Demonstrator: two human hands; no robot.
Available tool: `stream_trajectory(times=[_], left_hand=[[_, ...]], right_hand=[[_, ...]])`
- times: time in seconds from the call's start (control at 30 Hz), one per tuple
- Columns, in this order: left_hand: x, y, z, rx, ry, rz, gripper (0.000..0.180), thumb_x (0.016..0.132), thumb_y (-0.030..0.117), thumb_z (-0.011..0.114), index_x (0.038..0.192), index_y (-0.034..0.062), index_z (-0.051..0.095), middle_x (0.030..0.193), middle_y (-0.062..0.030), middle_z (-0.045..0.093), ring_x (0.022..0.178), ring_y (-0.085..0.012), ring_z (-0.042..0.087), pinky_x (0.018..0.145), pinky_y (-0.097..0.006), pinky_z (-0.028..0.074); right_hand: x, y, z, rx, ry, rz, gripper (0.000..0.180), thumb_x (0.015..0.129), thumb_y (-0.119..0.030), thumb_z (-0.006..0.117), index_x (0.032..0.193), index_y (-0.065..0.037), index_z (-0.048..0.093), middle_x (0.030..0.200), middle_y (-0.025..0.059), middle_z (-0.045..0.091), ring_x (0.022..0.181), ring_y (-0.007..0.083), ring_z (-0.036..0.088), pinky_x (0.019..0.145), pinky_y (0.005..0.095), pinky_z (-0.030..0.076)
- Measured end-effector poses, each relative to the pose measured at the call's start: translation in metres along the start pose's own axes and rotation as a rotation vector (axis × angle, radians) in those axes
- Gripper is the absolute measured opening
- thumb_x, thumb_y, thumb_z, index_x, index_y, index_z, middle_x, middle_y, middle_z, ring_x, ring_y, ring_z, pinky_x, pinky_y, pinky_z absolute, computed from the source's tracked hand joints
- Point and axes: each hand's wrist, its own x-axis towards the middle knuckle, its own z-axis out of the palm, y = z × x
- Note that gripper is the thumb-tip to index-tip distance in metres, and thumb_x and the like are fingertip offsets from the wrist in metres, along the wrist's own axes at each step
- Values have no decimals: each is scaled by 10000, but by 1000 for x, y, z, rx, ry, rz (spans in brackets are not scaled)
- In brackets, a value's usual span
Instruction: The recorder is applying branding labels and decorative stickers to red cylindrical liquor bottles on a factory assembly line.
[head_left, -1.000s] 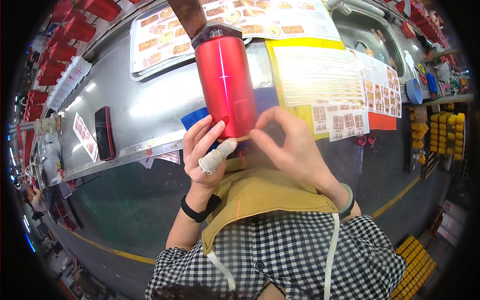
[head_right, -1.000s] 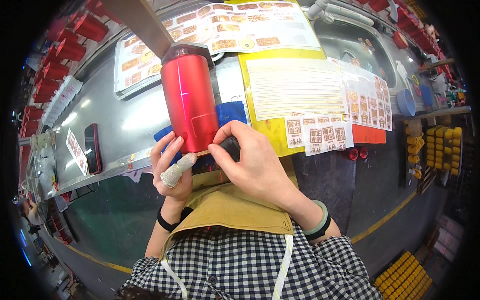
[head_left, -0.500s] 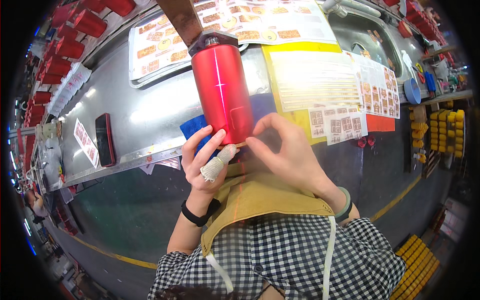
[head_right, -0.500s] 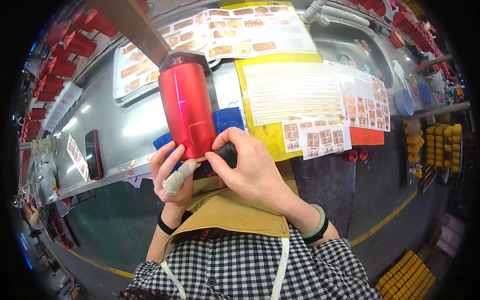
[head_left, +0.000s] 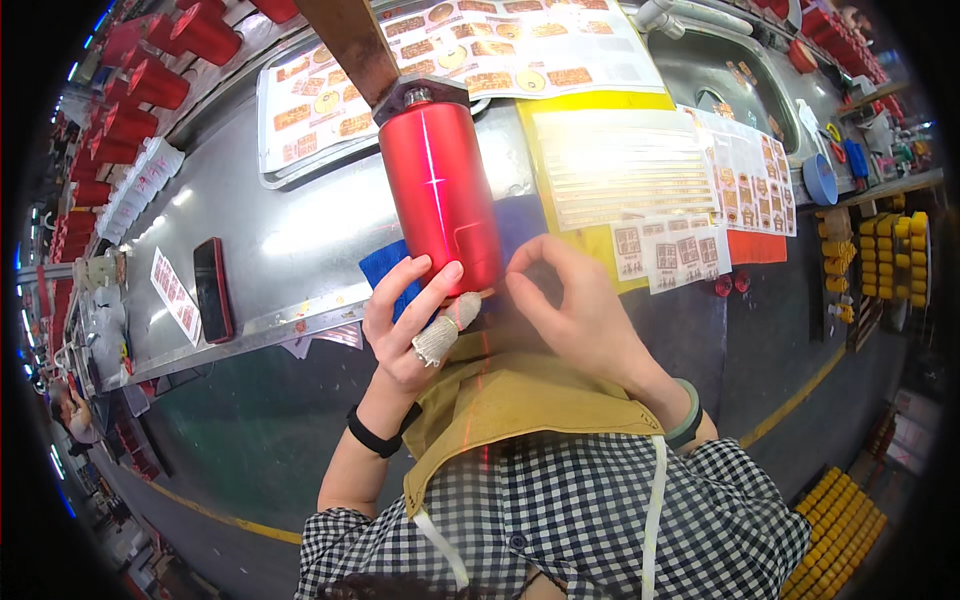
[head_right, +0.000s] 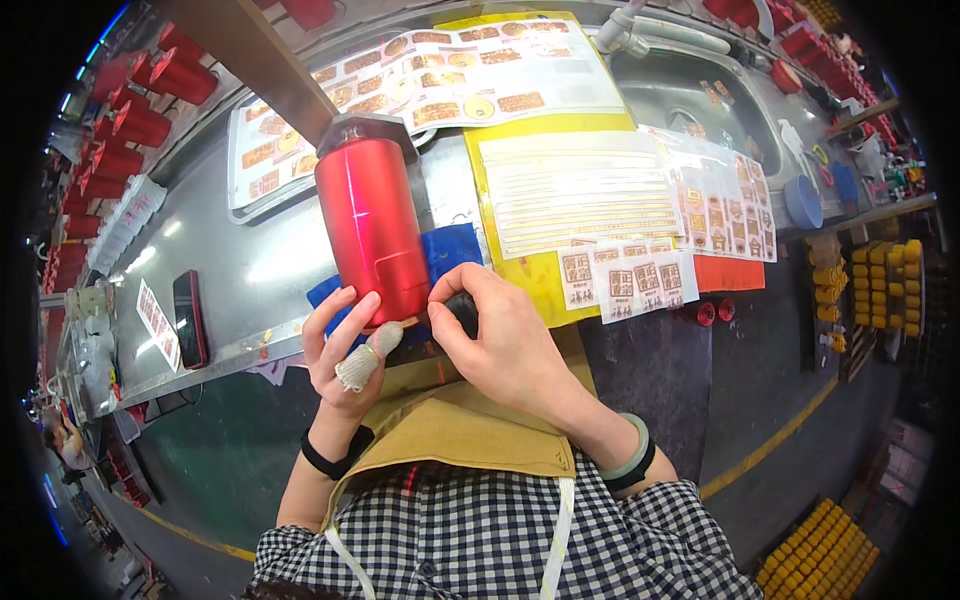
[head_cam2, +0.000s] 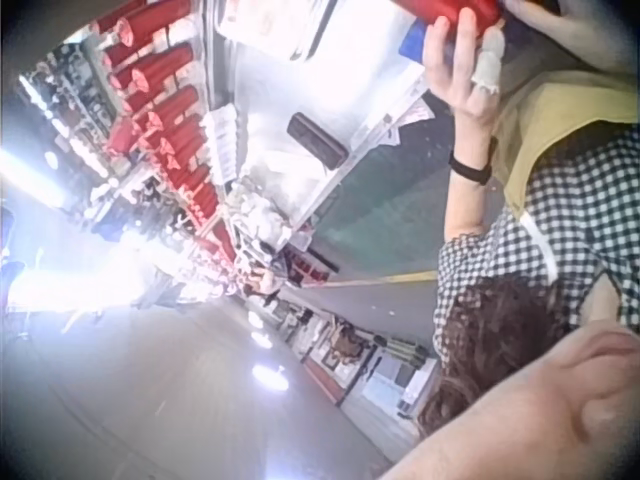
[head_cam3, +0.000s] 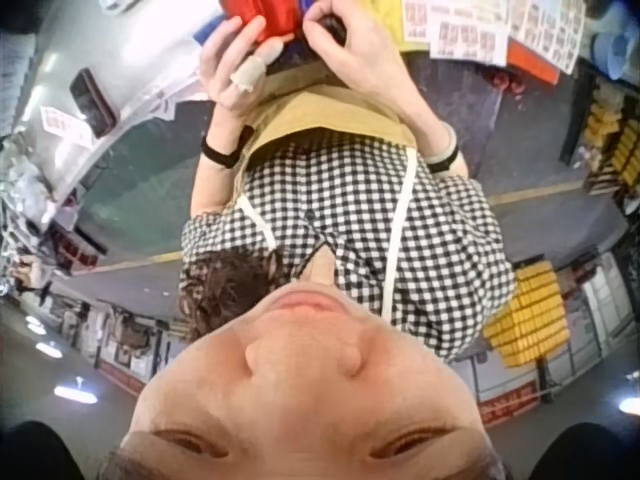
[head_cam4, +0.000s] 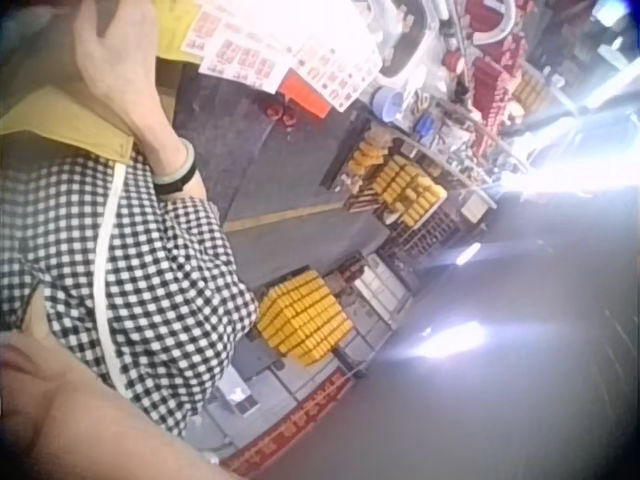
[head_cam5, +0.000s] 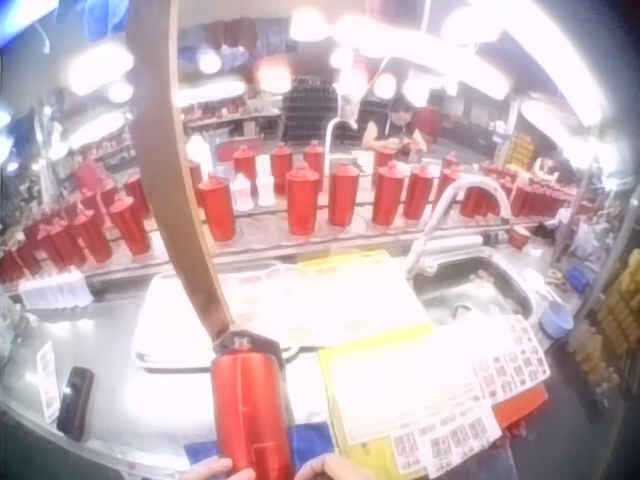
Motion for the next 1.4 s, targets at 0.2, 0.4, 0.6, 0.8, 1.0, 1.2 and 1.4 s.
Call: stream_trajectory(times=[0.2,0.4,0.6,0.8,1.0,1.2,1.4], left_hand=[[18,3,-5,-7,-82,62,176,793,68,794,958,122,764,1265,-125,707,1208,-387,617,1031,-531,532],[30,7,-14,30,-224,114,160,813,146,731,957,164,797,1250,-29,730,1234,-364,620,1050,-556,521],[-3,9,2,-73,53,-103,156,847,30,696,891,150,785,1218,-85,736,1249,-388,600,1053,-571,497],[25,13,-3,100,-92,-11,96,815,142,758,904,161,790,1233,-70,734,1259,-371,598,1061,-581,478],[-3,0,6,-54,150,-104,125,746,140,814,861,172,778,1222,-27,743,1230,-366,621,1034,-566,505],[12,12,-7,213,-27,-22,171,715,196,830,874,239,783,1278,-1,720,1285,-328,574,1143,-557,380],[16,3,-4,32,-17,0,177,746,155,780,890,250,818,1229,-4,731,1253,-366,597,1064,-584,471]], right_hand=[[-4,-12,-6,6,84,-30,130,942,-127,643,993,-7,646,878,150,682,804,265,674,735,374,522],[-7,-8,1,23,79,-20,145,941,-140,650,989,-3,643,895,172,685,827,309,676,770,385,529],[-8,-3,-16,-5,226,-98,138,963,-111,656,1016,17,646,877,101,696,818,163,661,776,314,527],[1,-17,-2,69,157,-124,170,960,-141,645,1028,14,635,928,157,681,846,270,674,772,364,525],[2,-27,-4,61,187,-155,133,963,-108,647,1022,8,622,910,125,669,830,217,653,761,334,518],[5,-31,-4,28,216,-211,137,958,-107,651,1020,11,619,909,132,670,833,232,662,762,341,520],[-1,-45,-4,77,161,-177,134,962,-103,648,1038,3,616,924,117,665,854,204,654,777,325,515]])
